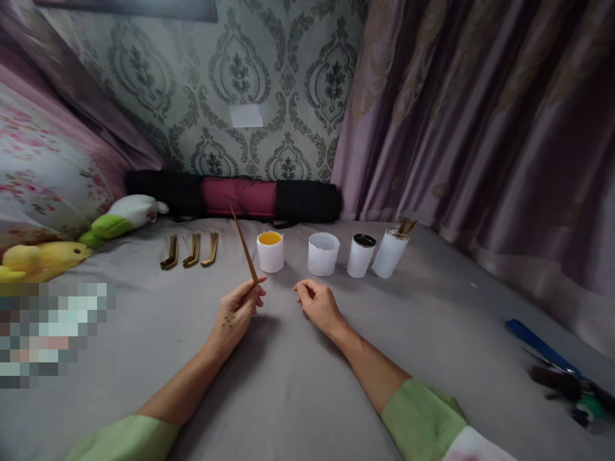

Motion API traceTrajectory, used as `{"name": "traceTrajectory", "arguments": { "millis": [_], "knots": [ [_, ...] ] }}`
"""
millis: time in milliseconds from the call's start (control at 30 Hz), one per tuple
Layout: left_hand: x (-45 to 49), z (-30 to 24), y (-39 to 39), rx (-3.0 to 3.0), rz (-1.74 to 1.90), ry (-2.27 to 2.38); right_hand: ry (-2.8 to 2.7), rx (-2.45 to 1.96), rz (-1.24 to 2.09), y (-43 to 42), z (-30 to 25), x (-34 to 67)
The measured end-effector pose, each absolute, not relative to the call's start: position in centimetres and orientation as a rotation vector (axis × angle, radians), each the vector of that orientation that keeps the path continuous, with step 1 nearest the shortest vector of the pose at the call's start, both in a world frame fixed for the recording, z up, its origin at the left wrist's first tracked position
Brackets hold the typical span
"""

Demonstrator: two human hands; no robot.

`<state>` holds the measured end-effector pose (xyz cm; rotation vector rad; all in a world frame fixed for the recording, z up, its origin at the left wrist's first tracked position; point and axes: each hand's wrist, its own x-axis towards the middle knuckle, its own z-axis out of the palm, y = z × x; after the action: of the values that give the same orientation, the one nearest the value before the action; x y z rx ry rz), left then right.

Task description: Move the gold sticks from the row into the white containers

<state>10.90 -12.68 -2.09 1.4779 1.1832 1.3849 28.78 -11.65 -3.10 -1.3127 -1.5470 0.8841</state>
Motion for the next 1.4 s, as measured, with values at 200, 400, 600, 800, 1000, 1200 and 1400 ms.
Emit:
{"name": "traceTrajectory", "arguments": {
  "millis": [200, 400, 600, 800, 1000, 1200, 1400],
  "knots": [
    [11.0, -2.0, -13.1, 1.618, 1.364, 1.180, -1.562, -1.267, 0.852, -11.9, -2.8, 28.6],
    [11.0, -1.9, -13.3, 1.845, 1.331, 1.183, -1.561, -1.246, 0.869, -12.3, -2.4, 28.3],
    [11.1, -2.3, -13.3, 2.029, 1.286, 1.174, -1.546, -1.190, 0.886, -12.4, -2.4, 28.2],
    [11.1, -2.4, -13.4, 1.978, 1.234, 1.166, -1.516, -1.184, 0.949, -12.8, -1.9, 27.9],
    [10.9, -2.7, -13.5, 2.209, 1.111, 1.252, -1.486, -1.143, 1.032, -13.1, -1.4, 27.7],
    [10.8, -2.3, -13.9, 2.432, 0.847, 1.367, -1.445, -1.073, 1.099, -13.2, -1.2, 27.6],
    [10.8, -2.1, -14.0, 2.486, 0.721, 1.417, -1.405, -1.067, 1.124, -13.3, -1.1, 27.6]
  ]
}}
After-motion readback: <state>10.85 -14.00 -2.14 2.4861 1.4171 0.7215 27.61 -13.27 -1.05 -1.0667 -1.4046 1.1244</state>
